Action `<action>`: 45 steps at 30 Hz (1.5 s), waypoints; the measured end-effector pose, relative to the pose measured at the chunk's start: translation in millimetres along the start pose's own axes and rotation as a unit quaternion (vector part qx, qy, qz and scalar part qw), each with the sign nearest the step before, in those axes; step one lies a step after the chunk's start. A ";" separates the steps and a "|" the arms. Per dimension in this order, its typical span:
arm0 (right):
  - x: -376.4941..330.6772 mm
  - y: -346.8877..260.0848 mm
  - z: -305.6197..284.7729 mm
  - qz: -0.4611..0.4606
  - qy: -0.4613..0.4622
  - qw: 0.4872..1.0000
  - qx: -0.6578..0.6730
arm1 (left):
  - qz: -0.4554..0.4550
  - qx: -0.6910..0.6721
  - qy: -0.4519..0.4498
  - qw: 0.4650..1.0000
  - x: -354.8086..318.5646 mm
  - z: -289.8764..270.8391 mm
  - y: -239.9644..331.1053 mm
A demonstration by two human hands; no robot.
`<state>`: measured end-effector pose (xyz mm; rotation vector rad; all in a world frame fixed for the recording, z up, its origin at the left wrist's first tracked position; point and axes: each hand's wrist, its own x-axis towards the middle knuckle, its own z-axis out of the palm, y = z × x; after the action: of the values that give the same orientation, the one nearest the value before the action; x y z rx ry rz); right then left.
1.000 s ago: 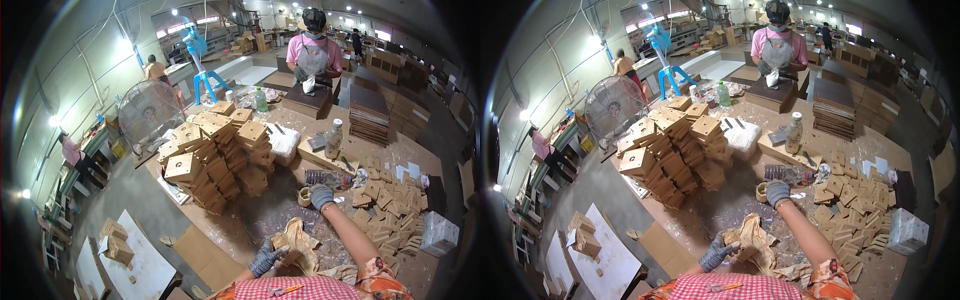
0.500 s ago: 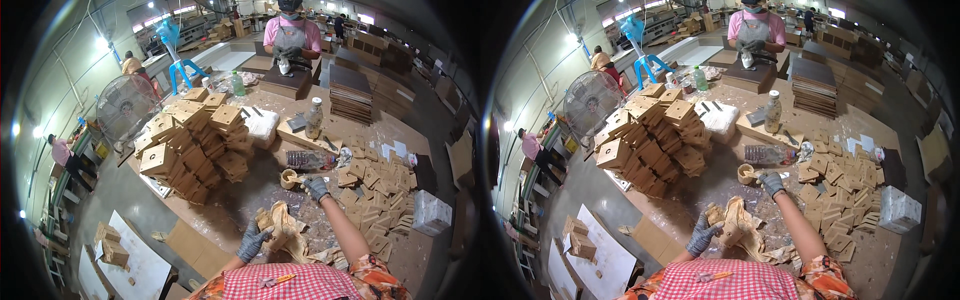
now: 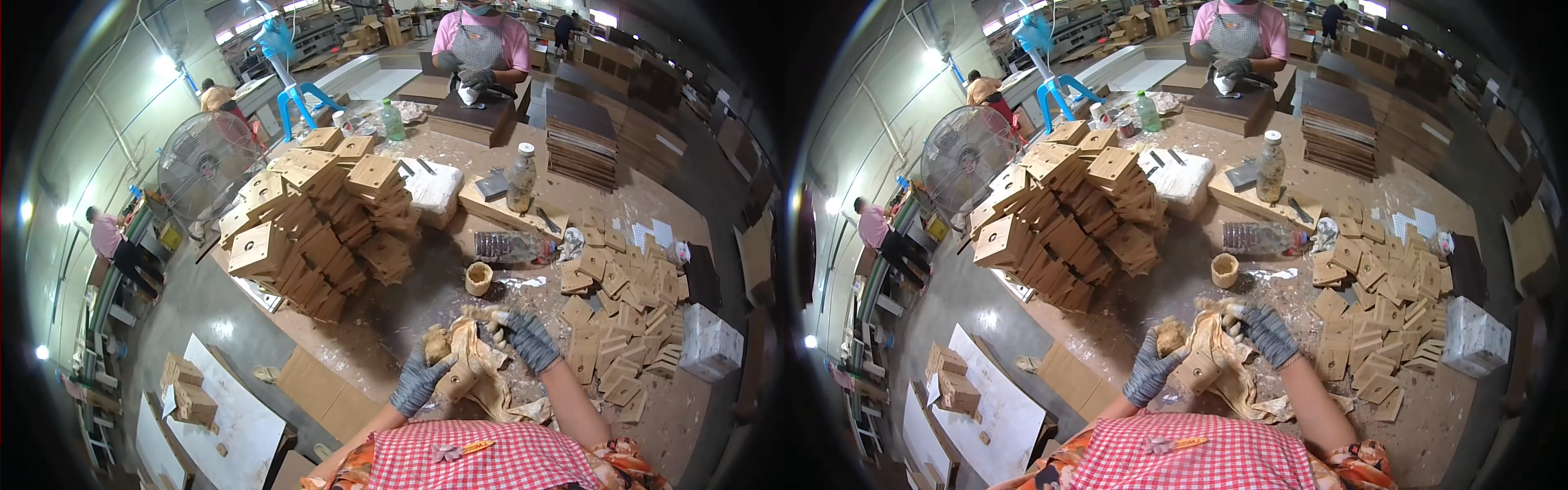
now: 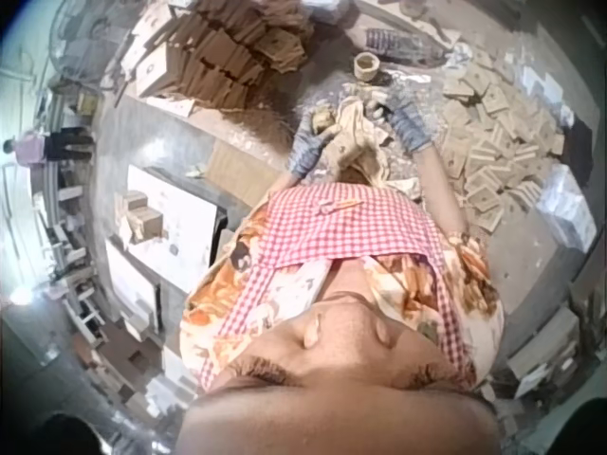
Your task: The person handles and stacks small wooden components by hand on a workbench, using a small brush to apply a substance to the surfaces of the pieces.
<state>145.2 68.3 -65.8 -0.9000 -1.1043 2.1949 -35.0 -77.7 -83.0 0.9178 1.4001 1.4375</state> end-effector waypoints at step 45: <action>-54.4 11.4 59.1 -0.321 0.042 0.810 -0.490 | -0.009 0.064 -0.071 0.995 14.6 -6.4 2.2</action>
<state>134.2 -4.2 -31.1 -0.7840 -2.1567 0.9422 -45.9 -65.9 -82.5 1.0654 1.4025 1.2550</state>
